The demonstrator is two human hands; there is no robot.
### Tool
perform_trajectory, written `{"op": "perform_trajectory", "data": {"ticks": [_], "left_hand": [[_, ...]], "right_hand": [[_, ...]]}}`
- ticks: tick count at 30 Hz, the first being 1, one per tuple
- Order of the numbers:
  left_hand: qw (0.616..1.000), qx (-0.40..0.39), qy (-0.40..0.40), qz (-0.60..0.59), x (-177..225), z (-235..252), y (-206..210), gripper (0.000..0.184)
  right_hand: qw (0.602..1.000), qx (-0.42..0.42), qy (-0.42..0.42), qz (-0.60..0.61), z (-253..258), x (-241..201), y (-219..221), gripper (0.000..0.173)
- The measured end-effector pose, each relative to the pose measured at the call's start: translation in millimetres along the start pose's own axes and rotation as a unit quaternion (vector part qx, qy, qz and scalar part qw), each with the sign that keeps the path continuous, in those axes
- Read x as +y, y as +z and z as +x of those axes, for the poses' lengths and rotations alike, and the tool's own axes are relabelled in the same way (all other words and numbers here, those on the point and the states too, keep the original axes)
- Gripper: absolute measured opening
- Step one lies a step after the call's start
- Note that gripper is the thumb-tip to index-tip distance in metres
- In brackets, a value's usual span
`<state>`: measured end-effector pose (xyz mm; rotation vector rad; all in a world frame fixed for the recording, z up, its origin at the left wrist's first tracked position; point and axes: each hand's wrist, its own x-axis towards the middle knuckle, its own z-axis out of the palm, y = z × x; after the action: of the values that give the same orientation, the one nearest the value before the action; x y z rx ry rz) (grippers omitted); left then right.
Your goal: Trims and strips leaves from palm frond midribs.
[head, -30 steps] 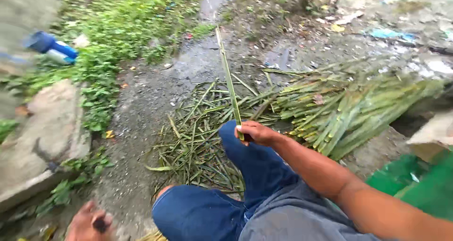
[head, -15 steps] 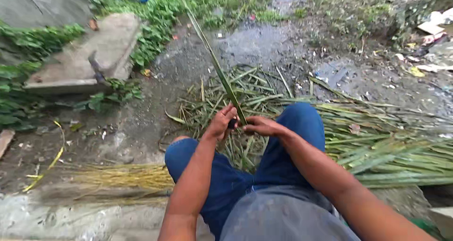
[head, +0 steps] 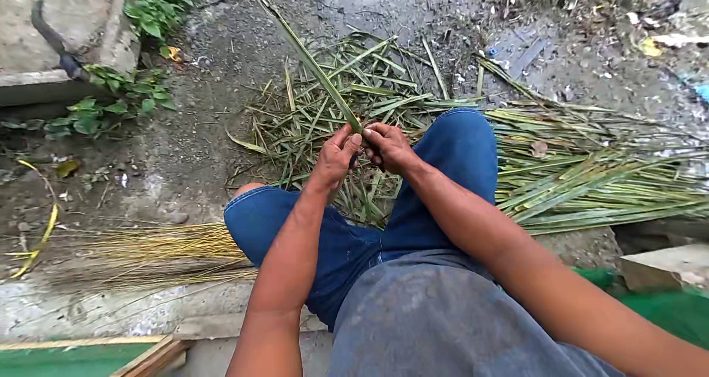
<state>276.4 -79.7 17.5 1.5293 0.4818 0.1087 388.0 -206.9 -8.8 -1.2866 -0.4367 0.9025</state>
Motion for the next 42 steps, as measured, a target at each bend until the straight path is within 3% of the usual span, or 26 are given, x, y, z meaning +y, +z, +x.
{"op": "perform_trajectory", "data": {"ticks": [3, 8, 12, 21, 24, 27, 29, 32, 34, 36, 39, 42], "left_hand": [[1.000, 0.010, -0.005, -0.011, -1, -1, -3, 0.049], [0.999, 0.016, 0.000, -0.037, -4, -5, -7, 0.049], [0.999, 0.026, -0.006, -0.023, -5, -6, -5, 0.047], [0.999, 0.044, -0.013, -0.020, -7, -5, -8, 0.049], [0.999, 0.032, -0.022, -0.015, -7, -7, -6, 0.050], [0.998, 0.027, -0.051, -0.023, -6, -7, -5, 0.049], [0.997, 0.030, -0.064, -0.038, -6, -7, -8, 0.049], [0.995, 0.030, -0.070, -0.056, -6, -8, -10, 0.050], [0.995, 0.036, -0.070, -0.061, -7, -8, -12, 0.049], [0.996, 0.056, -0.055, -0.031, -9, -8, -13, 0.049], [0.993, 0.083, -0.024, 0.076, -7, -12, -13, 0.040], [0.980, 0.046, -0.050, 0.189, -6, -14, -14, 0.036]], "right_hand": [[1.000, -0.019, 0.002, 0.025, -1, 0, 3, 0.021], [0.999, -0.028, -0.009, 0.020, -3, 3, 4, 0.036], [1.000, 0.018, -0.005, 0.021, -3, 6, 9, 0.023], [1.000, 0.020, -0.002, -0.016, -2, 6, 15, 0.030], [0.997, 0.053, 0.044, 0.018, 1, 8, 19, 0.017], [0.990, 0.052, 0.105, 0.078, 5, 12, 21, 0.049], [0.986, 0.049, 0.113, 0.109, 5, 12, 23, 0.057], [0.986, 0.064, 0.105, 0.109, 3, 10, 27, 0.052], [0.994, 0.058, 0.067, 0.065, 2, 12, 26, 0.040], [0.997, 0.059, 0.042, 0.010, 1, 11, 26, 0.030], [0.997, 0.068, 0.036, -0.029, 1, 8, 25, 0.030], [0.996, 0.072, 0.023, -0.041, 3, 10, 23, 0.032]]}}
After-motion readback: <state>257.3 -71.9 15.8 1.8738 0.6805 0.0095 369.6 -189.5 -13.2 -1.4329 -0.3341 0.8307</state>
